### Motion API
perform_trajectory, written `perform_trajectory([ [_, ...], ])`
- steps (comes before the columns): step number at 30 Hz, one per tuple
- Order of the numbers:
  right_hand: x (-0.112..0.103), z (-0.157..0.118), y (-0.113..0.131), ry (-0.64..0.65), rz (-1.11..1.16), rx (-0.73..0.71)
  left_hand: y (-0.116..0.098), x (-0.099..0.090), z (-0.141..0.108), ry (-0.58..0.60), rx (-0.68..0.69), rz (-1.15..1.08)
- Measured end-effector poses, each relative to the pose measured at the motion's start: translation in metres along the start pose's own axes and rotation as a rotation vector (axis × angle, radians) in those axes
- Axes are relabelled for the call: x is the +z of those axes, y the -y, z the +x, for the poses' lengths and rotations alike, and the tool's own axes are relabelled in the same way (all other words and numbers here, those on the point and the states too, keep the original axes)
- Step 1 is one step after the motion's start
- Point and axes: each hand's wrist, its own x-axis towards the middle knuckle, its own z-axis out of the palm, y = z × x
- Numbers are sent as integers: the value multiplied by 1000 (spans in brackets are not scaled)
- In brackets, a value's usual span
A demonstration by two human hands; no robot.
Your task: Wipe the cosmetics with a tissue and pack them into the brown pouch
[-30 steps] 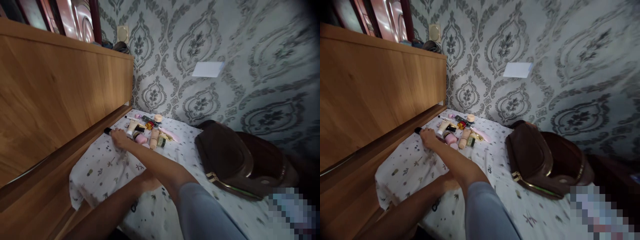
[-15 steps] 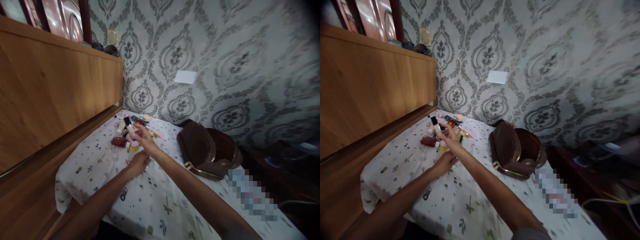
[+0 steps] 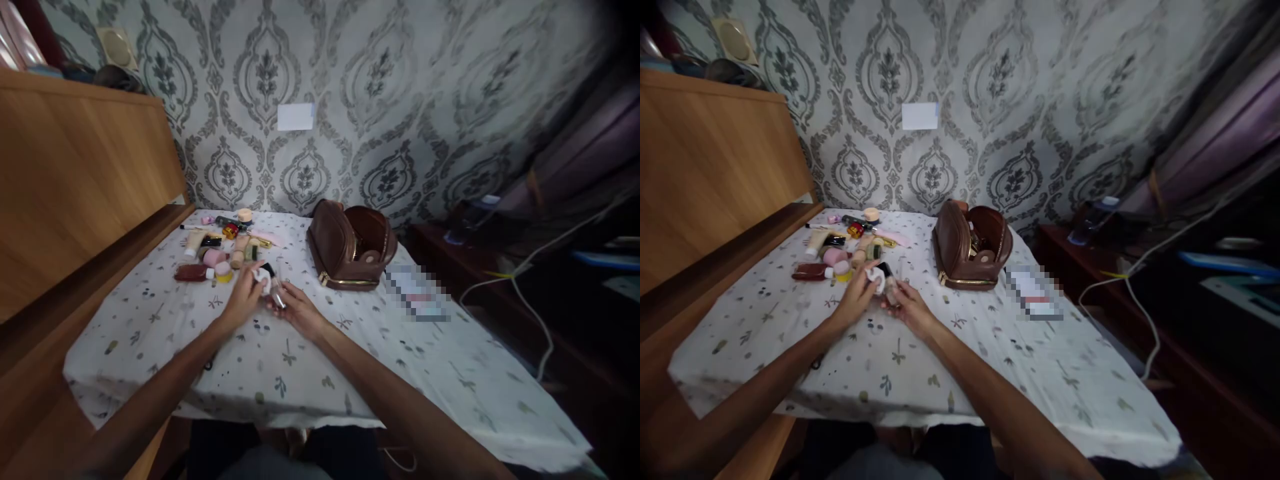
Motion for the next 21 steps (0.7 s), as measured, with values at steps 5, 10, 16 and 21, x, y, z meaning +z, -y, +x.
perform_trajectory([
  [5, 2, -6, -3, 80, -246, -96, -13, 9, 11, 70, 12, 48],
  [10, -4, -7, -3, 129, -375, -89, 5, 7, 42, -61, -121, 22],
  [16, -5, -8, 1, 107, -377, -56, 29, 5, 56, -250, -224, -95],
  [21, -3, -13, 8, 76, -284, 3, 48, -13, 60, -427, -338, -223],
])
